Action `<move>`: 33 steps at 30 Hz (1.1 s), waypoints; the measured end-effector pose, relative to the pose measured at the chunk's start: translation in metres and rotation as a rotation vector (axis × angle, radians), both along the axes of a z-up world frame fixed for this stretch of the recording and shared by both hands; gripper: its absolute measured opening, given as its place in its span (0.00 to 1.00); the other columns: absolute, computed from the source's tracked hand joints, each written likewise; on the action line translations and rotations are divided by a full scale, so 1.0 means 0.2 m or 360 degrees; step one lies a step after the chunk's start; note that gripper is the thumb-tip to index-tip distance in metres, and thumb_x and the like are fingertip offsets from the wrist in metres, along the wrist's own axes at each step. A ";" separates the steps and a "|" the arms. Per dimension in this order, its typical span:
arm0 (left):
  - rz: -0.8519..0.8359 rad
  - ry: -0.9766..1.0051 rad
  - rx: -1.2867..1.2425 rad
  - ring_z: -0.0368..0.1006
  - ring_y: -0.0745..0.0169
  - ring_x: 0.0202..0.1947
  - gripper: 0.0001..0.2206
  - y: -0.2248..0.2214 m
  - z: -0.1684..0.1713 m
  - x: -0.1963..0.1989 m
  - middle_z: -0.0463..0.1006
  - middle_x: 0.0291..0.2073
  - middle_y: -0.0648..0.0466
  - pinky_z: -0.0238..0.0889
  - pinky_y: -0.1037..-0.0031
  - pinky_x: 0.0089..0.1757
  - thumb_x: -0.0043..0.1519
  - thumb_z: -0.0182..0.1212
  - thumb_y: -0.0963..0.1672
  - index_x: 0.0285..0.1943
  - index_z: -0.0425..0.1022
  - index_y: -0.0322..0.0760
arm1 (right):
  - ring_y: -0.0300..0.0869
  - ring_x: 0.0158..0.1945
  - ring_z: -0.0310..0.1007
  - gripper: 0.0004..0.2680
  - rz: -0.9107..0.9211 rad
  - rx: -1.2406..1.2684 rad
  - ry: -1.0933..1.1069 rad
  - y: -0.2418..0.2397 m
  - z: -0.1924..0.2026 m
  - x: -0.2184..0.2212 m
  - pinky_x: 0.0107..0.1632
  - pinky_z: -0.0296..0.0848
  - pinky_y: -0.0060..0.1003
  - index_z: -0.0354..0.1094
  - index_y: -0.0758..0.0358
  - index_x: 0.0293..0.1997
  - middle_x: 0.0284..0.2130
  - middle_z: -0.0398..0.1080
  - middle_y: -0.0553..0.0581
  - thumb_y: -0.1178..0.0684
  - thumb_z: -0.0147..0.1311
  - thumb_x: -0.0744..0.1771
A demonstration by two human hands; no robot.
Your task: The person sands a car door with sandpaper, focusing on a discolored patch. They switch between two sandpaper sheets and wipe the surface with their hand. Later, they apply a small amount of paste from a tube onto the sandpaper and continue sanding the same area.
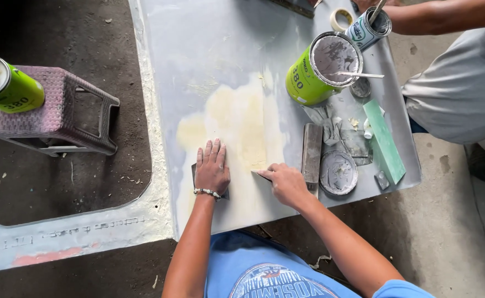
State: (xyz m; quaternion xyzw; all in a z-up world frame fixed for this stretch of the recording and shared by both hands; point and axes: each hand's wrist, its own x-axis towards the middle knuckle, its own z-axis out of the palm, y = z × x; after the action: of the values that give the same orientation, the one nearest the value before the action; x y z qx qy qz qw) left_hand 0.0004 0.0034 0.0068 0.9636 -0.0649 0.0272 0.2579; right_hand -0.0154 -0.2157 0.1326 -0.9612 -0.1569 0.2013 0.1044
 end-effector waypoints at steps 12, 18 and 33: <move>0.0005 -0.0118 -0.0012 0.51 0.48 0.75 0.26 -0.01 -0.08 0.00 0.60 0.74 0.48 0.38 0.52 0.70 0.61 0.52 0.44 0.71 0.65 0.36 | 0.50 0.48 0.72 0.19 0.0079 0.0126 -0.0032 -0.04 0.02 -0.01 0.48 0.71 0.46 0.75 0.46 0.57 0.44 0.74 0.55 0.61 0.47 0.63; -0.0008 -0.0099 -0.0002 0.51 0.48 0.75 0.27 0.00 -0.05 0.00 0.60 0.74 0.48 0.38 0.52 0.70 0.59 0.53 0.44 0.71 0.66 0.37 | 0.50 0.47 0.71 0.20 0.0022 0.0061 -0.0121 -0.02 -0.06 0.01 0.48 0.71 0.46 0.75 0.46 0.58 0.43 0.74 0.54 0.61 0.46 0.63; -0.0008 -0.0021 -0.0061 0.50 0.50 0.76 0.27 0.01 -0.06 0.00 0.60 0.74 0.50 0.36 0.54 0.71 0.58 0.54 0.44 0.70 0.67 0.39 | 0.51 0.46 0.70 0.20 0.0133 0.0055 -0.0199 0.10 -0.06 -0.03 0.46 0.69 0.47 0.74 0.48 0.58 0.43 0.74 0.55 0.61 0.47 0.61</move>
State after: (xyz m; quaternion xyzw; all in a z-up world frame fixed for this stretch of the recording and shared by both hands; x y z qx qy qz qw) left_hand -0.0004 0.0063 -0.0044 0.9581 -0.0684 0.0340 0.2761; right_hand -0.0217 -0.1965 0.1197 -0.9626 -0.2067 0.1423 0.1024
